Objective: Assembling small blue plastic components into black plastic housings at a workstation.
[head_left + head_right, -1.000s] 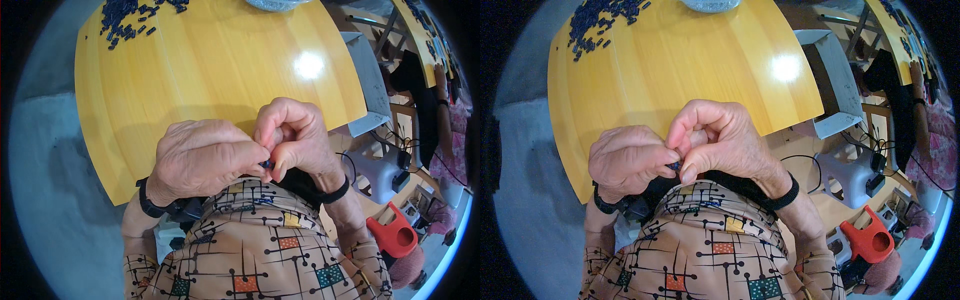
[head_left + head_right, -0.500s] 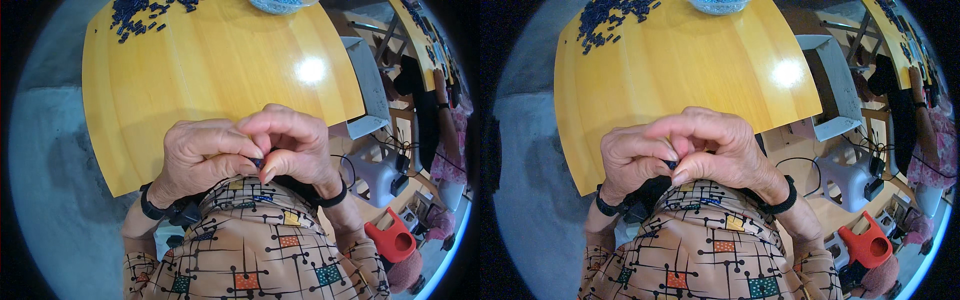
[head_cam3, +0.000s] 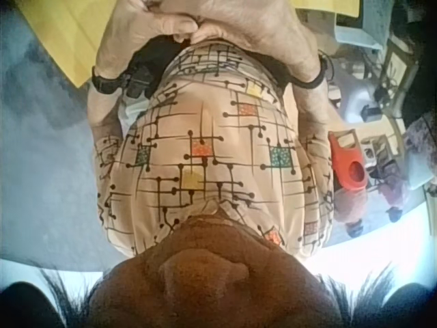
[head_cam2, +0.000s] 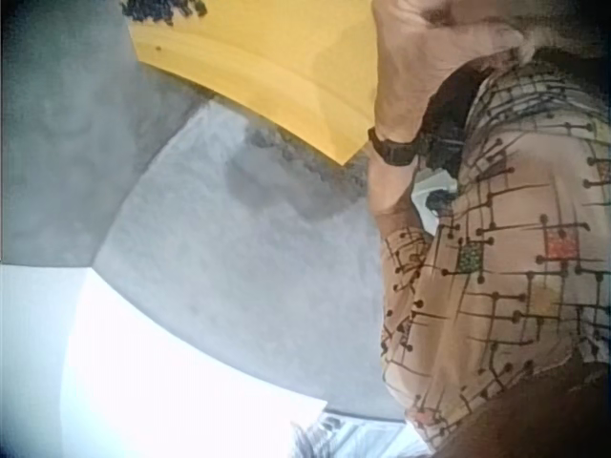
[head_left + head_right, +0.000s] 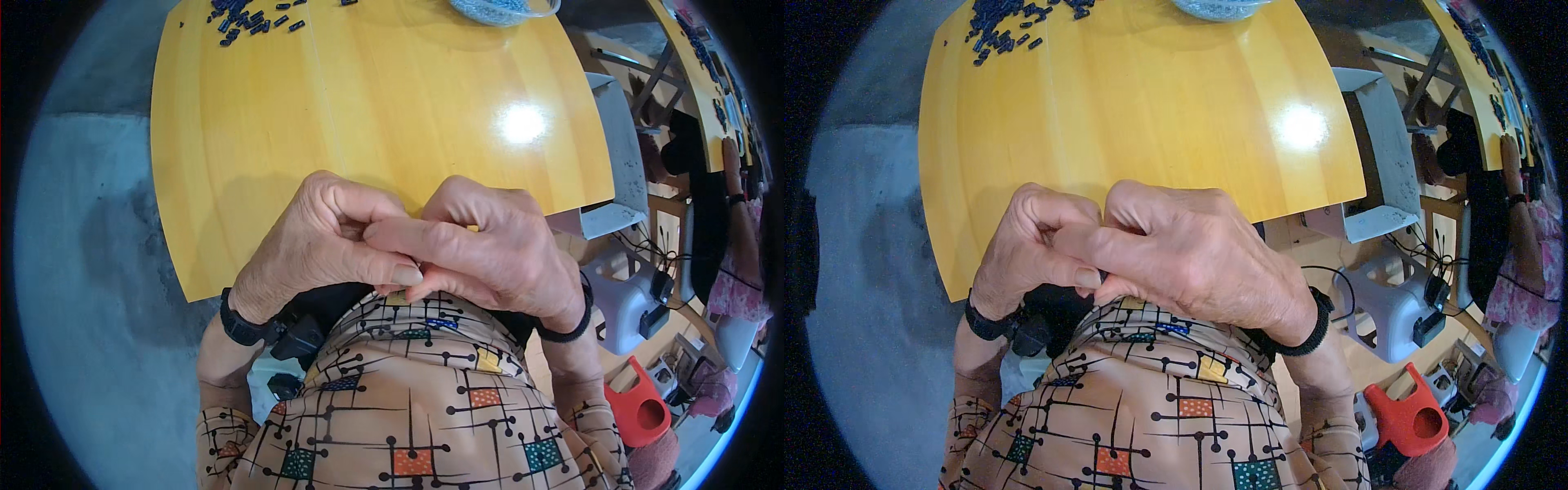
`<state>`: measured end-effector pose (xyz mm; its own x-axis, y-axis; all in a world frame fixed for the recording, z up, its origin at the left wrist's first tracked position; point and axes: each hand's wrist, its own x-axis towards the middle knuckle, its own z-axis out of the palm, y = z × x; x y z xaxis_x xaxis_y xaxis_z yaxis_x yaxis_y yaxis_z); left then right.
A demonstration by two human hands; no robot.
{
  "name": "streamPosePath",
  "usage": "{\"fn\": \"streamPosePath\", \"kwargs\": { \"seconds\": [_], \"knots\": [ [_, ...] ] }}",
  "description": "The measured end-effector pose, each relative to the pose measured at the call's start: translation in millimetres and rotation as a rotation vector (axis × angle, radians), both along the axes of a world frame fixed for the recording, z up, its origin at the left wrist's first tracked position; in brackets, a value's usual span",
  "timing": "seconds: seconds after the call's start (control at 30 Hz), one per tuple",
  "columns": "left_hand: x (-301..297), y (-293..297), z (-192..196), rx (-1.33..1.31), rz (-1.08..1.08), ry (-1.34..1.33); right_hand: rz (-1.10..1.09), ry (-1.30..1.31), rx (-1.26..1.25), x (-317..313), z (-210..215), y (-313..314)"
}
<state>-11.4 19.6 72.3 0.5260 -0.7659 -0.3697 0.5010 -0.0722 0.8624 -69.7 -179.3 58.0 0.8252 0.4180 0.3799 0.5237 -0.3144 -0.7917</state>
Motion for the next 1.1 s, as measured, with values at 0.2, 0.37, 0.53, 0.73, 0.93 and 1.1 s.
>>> {"fn": "streamPosePath", "kwargs": {
  "seconds": [0.2, 0.37, 0.53, 0.73, 0.93, 1.1],
  "knots": [
    [0.3, 0.3, -0.4, 0.062, -0.022, -0.038, -0.097, -0.091, -0.097, -4.1, -1.6, 6.5],
    [-7.5, 1.5, -10.7, -0.096, 0.102, 0.108, -0.111, -0.048, 0.014, -3.5, -0.4, 8.0],
    [-12.3, -1.2, -9.2, -0.039, 0.163, 0.126, -0.133, -0.032, 0.137, -0.6, -5.4, 8.1],
    [-16.1, 2.0, -21.6, -0.102, 0.222, 0.126, -0.132, 0.022, 0.155, 1.1, -8.9, 6.7],
    [-13.8, -2.6, -20.9, -0.071, 0.228, 0.041, -0.112, 0.044, 0.223, 5.6, -23.9, 4.9],
    [-13.1, -3.4, -19.8, -0.108, 0.264, 0.111, -0.12, 0.058, 0.294, 8.4, -26.3, 7.2]
  ]
}}
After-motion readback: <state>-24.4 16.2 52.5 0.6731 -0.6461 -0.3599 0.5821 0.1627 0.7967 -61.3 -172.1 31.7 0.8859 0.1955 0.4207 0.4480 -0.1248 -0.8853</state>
